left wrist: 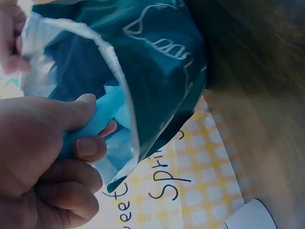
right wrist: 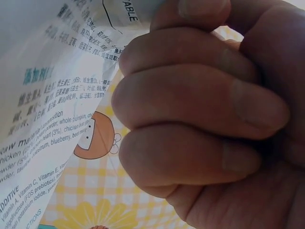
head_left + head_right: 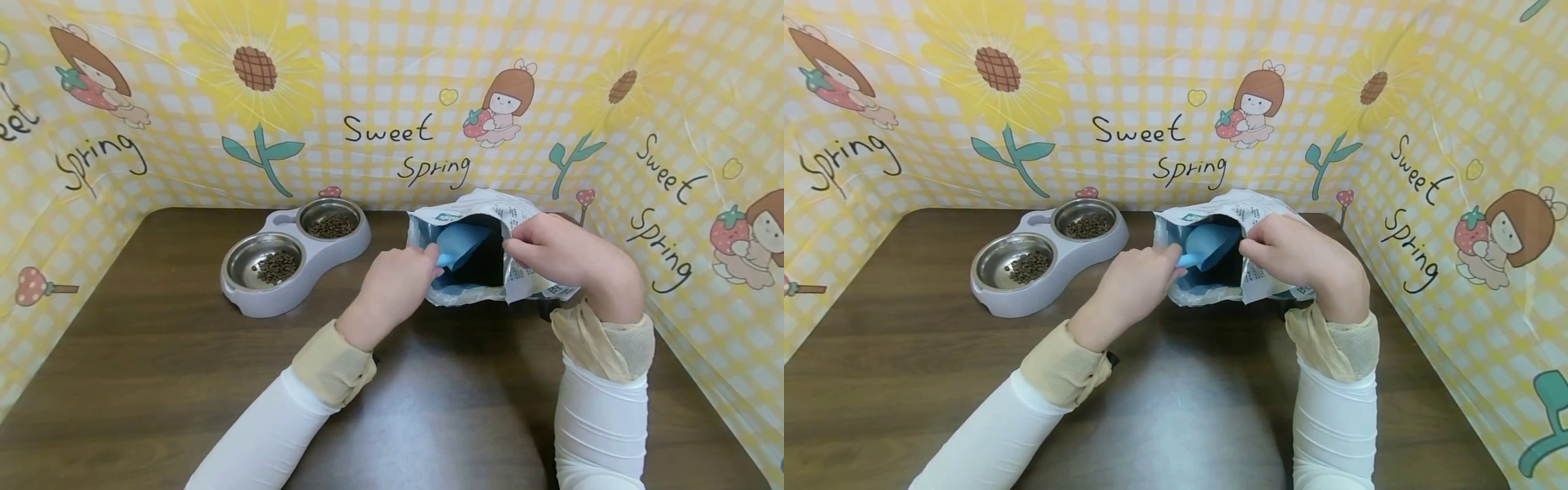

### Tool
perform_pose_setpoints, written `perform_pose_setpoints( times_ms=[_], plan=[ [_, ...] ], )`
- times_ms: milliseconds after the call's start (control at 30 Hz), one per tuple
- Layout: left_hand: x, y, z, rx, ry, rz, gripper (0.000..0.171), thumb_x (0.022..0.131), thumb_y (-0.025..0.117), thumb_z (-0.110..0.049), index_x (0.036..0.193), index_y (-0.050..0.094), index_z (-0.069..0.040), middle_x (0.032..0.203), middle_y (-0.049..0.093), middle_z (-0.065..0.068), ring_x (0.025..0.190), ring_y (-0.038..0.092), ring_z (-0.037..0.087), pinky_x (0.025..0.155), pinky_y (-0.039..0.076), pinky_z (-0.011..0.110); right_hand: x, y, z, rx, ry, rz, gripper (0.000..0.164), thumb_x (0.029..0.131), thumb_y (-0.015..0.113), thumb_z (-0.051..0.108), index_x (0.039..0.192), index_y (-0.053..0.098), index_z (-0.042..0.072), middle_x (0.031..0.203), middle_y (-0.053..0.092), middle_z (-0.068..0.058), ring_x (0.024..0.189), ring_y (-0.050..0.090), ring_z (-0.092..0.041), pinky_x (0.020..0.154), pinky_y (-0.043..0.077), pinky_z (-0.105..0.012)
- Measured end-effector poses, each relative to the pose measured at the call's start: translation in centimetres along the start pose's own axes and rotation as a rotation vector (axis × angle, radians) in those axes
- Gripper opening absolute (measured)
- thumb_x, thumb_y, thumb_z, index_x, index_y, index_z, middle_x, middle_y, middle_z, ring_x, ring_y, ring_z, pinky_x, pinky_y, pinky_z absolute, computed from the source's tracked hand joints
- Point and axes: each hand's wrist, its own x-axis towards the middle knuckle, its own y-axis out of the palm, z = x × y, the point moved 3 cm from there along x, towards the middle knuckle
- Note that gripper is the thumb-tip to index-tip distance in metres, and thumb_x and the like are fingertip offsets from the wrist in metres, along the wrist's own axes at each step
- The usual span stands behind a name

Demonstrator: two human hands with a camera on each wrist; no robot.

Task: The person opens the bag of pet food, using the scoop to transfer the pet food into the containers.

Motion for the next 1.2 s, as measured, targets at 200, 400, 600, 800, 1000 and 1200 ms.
perform_pose_setpoints(
  times_ms=[200, 400, 600, 800, 1000, 1200],
  plan=[
    [0.2, 0.9, -0.5, 0.045, 0.031, -0.022, 0.025, 0.098, 0.061, -0.033, 0.099, 0.066, -0.009, 0.079, 0.072, 0.007, 0.061, 0.065, 0.025, 0.052, 0.058, 0.04, 0.1, 0.0, 0.0, 0.0, -0.01, -0.004, 0.045, 0.097, 0.046, 0.012, 0.052, 0.043, 0.013, 0.05, 0.033, 0.004, 0.042, 0.036, -0.014, 0.045, 0.034, -0.028],
    [0.1, 1.3, 0.0, 0.026, 0.038, 0.016, 0.023, 0.098, 0.061, -0.033, 0.1, 0.066, -0.011, 0.078, 0.071, 0.006, 0.061, 0.064, 0.025, 0.052, 0.058, 0.041, 0.2, 0.1, 0.0, 0.022, -0.007, 0.008, 0.045, 0.098, 0.048, 0.012, 0.053, 0.042, 0.013, 0.051, 0.032, 0.003, 0.042, 0.034, -0.014, 0.046, 0.033, -0.028],
    [0.1, 1.5, 0.6, -0.058, 0.021, 0.058, 0.022, 0.096, 0.064, -0.033, 0.095, 0.064, -0.012, 0.07, 0.066, 0.004, 0.06, 0.063, 0.022, 0.051, 0.056, 0.041, 0.4, 0.1, 0.0, 0.021, -0.011, 0.017, 0.045, 0.098, 0.048, 0.012, 0.053, 0.042, 0.013, 0.051, 0.032, 0.003, 0.043, 0.033, -0.013, 0.045, 0.032, -0.027],
    [0.3, 1.7, 1.1, -0.129, 0.008, 0.075, 0.022, 0.096, 0.064, -0.034, 0.087, 0.062, -0.014, 0.065, 0.06, 0.001, 0.061, 0.062, 0.02, 0.051, 0.056, 0.042, 0.3, 0.1, -0.1, 0.021, -0.006, 0.022, 0.045, 0.098, 0.047, 0.013, 0.053, 0.043, 0.013, 0.051, 0.032, 0.004, 0.042, 0.033, -0.013, 0.045, 0.033, -0.027],
    [0.4, 1.7, 1.1, -0.177, 0.012, 0.101, 0.024, 0.097, 0.062, -0.034, 0.084, 0.059, -0.014, 0.063, 0.056, 0.0, 0.06, 0.059, 0.017, 0.051, 0.054, 0.04, 0.2, 0.2, -0.2, 0.024, -0.006, 0.019, 0.046, 0.097, 0.047, 0.012, 0.052, 0.042, 0.013, 0.051, 0.031, 0.004, 0.042, 0.032, -0.013, 0.045, 0.032, -0.027],
    [0.6, 1.6, 1.2, -0.199, 0.006, 0.134, 0.023, 0.098, 0.06, -0.035, 0.085, 0.059, -0.015, 0.063, 0.054, -0.001, 0.059, 0.056, 0.014, 0.049, 0.052, 0.037, 0.2, 0.1, -0.4, 0.024, -0.004, 0.015, 0.045, 0.097, 0.047, 0.011, 0.052, 0.043, 0.013, 0.051, 0.032, 0.003, 0.042, 0.033, -0.013, 0.045, 0.032, -0.027]
  ],
)
